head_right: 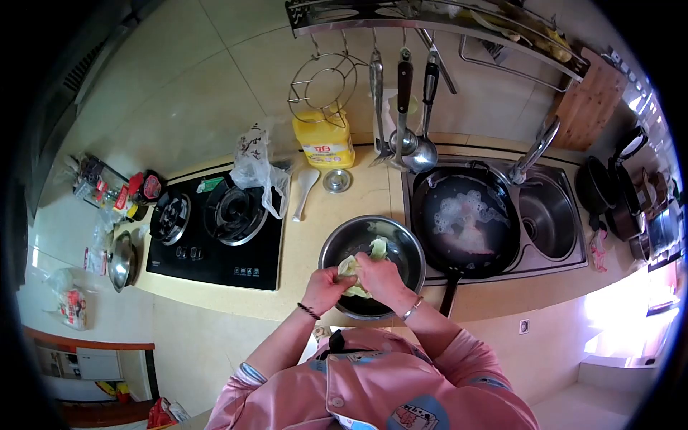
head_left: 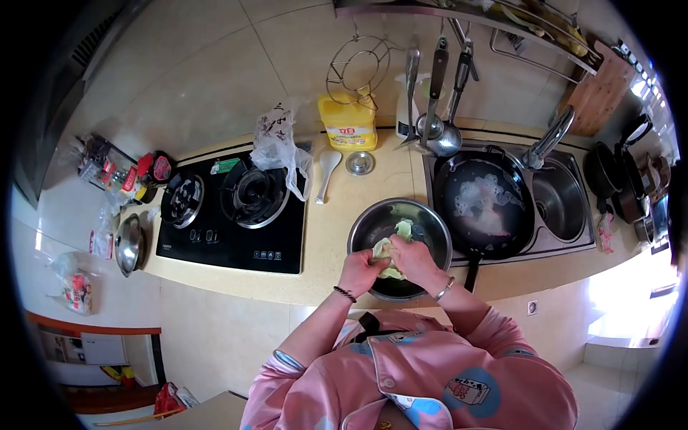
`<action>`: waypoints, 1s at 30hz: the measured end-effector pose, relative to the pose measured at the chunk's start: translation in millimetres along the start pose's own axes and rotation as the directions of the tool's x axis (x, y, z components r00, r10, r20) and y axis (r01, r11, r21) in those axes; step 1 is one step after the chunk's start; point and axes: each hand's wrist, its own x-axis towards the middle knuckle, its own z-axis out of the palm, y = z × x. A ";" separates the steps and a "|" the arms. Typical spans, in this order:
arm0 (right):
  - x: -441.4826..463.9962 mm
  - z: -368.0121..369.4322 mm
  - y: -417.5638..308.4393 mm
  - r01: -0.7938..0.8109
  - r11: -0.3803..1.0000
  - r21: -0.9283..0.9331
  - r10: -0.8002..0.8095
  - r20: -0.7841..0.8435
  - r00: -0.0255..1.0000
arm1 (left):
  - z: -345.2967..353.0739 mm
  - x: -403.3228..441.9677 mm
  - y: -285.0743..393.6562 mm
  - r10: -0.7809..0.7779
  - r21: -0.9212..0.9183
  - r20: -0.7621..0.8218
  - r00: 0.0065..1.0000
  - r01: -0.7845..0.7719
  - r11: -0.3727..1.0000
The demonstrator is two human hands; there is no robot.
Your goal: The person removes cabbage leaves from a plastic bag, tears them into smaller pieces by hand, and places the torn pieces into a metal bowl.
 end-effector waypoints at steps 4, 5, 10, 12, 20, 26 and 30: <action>5.8 12.2 0.9 -0.108 0.988 -0.113 0.096 -0.107 0.990 | 12.2 11.6 -13.8 0.040 0.089 -0.141 0.989 -0.027 0.996; 7.0 12.4 -0.4 -0.110 0.987 -0.116 0.097 -0.112 0.989 | 13.6 13.2 -14.4 0.045 0.090 -0.138 0.989 -0.033 0.995; 12.2 12.8 -5.5 -0.245 0.956 -0.163 0.232 -0.099 0.968 | 23.1 19.7 -26.3 0.116 0.101 -0.262 0.958 -0.092 0.991; 13.0 13.6 -4.8 -0.254 0.954 -0.159 0.235 -0.128 0.964 | 18.6 12.9 -7.2 0.097 0.154 -0.255 0.962 -0.058 0.986; 23.1 -36.6 34.4 -0.059 0.976 0.212 0.102 -0.198 0.975 | 0.7 4.2 -20.0 -0.055 -0.503 -0.150 0.987 -0.028 0.864; 15.7 -33.3 -5.4 -0.125 0.806 0.578 0.070 0.118 0.991 | -8.3 6.0 -21.5 0.038 -0.541 -0.062 0.997 -0.066 0.838; 9.4 -27.5 -4.0 0.013 0.924 0.382 -0.073 0.143 0.987 | -4.7 -1.0 -15.8 0.067 -0.434 -0.072 0.995 -0.091 0.896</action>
